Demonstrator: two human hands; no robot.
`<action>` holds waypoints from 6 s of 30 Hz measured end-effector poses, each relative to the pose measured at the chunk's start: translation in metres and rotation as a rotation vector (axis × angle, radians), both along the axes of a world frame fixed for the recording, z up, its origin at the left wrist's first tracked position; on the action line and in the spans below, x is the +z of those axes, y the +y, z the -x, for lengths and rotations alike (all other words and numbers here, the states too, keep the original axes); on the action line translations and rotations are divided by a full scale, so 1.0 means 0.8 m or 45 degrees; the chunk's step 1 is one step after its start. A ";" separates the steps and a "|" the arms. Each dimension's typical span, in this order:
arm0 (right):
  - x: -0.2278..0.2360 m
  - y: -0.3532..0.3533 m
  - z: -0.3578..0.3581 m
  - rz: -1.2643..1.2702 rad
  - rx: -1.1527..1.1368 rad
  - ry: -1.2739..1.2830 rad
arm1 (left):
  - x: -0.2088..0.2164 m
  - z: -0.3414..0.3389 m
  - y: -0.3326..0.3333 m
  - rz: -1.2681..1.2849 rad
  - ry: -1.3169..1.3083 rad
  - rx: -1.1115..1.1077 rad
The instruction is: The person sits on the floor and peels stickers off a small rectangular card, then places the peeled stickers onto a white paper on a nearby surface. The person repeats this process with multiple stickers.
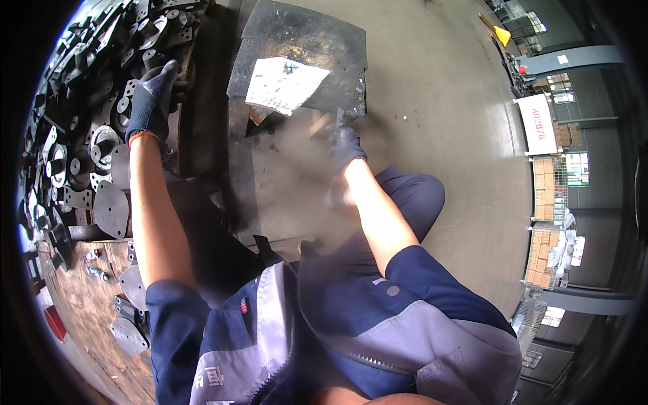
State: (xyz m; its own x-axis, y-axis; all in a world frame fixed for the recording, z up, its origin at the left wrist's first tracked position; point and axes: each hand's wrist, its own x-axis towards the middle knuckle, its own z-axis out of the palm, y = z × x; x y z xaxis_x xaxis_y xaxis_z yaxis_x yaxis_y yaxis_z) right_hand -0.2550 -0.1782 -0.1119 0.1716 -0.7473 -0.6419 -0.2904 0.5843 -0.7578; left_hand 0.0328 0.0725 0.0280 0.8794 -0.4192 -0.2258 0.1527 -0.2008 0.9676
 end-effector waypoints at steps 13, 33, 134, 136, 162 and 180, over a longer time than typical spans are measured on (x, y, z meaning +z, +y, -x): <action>0.027 0.088 0.014 1.004 0.962 0.839 | -0.024 -0.014 -0.020 -0.689 -1.068 -0.147; -0.117 0.092 0.086 1.164 2.107 0.863 | -0.222 -0.015 0.425 -1.255 -0.226 1.213; 0.186 -0.114 -0.058 0.839 1.554 -0.254 | -0.022 0.061 -0.207 0.291 -0.604 -1.059; 0.177 -0.122 -0.059 0.810 1.542 -0.314 | -0.024 0.056 -0.216 0.341 -0.679 -1.095; 0.156 -0.124 -0.079 1.701 1.314 0.237 | -0.043 0.013 -0.269 0.218 -0.234 -1.421; 0.151 -0.110 -0.064 1.195 1.475 0.279 | -0.059 -0.009 -0.282 -0.902 -1.236 -0.900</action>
State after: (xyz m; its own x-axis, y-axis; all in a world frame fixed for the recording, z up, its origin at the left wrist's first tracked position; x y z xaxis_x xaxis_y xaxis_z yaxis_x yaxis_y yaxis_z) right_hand -0.2039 -0.2663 0.0090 0.9046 -0.4114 -0.1117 -0.3919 -0.6995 -0.5976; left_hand 0.0397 -0.1532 -0.0192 0.4573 -0.8893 -0.0035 -0.8511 -0.4388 0.2882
